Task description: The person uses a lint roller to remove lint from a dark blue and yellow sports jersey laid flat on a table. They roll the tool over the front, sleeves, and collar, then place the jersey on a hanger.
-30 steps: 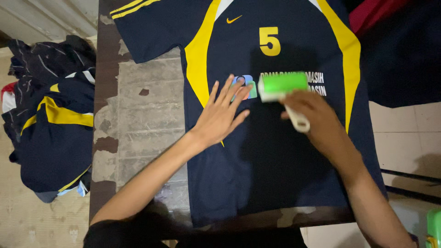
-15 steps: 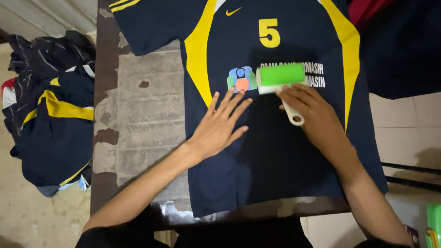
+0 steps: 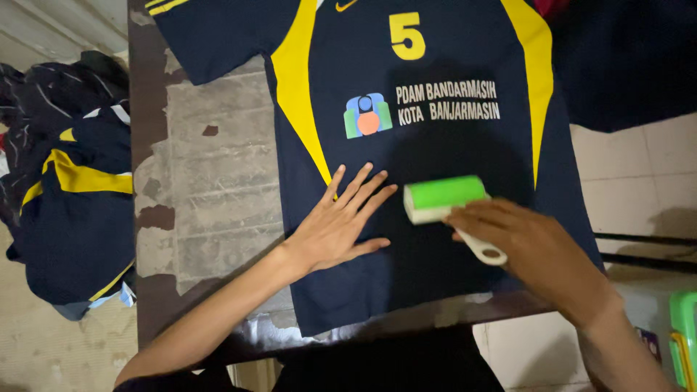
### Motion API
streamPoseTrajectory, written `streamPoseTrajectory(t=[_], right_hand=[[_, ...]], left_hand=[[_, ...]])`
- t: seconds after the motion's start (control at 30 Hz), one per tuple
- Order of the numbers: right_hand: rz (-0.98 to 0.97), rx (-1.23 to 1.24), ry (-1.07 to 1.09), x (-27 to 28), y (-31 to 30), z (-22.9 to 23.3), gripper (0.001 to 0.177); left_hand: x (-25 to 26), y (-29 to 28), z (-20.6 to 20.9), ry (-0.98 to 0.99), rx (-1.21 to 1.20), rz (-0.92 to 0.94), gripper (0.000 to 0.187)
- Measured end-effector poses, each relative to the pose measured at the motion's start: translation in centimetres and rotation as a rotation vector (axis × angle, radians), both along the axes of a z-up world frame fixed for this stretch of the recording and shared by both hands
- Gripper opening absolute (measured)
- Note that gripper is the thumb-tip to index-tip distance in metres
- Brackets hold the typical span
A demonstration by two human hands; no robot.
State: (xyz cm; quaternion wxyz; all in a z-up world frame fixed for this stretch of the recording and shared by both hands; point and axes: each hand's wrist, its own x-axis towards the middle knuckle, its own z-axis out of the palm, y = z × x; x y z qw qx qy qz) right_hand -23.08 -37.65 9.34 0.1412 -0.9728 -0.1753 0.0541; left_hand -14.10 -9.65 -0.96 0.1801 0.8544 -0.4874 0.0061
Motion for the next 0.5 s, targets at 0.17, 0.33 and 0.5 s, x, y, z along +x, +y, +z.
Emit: streamPoseTrajectory(t=[0.17, 0.33, 0.5], right_hand=[[-0.01, -0.042, 0.201, -1.9, -1.3, -0.3, 0.063], [0.155, -0.024, 0.272, -5.6, -3.1, -2.2, 0.057], [0.067, -0.017, 0.172, -5.1, -2.2, -1.6, 0.056]], left_hand=[[-1.0, -0.7, 0.2, 0.057, 0.029, -0.011, 0.096], [-1.7, -0.3, 0.4, 0.091, 0.027, -0.023, 0.1], [-1.5, 0.6, 0.1, 0.091, 0.032, 0.044, 0.087]])
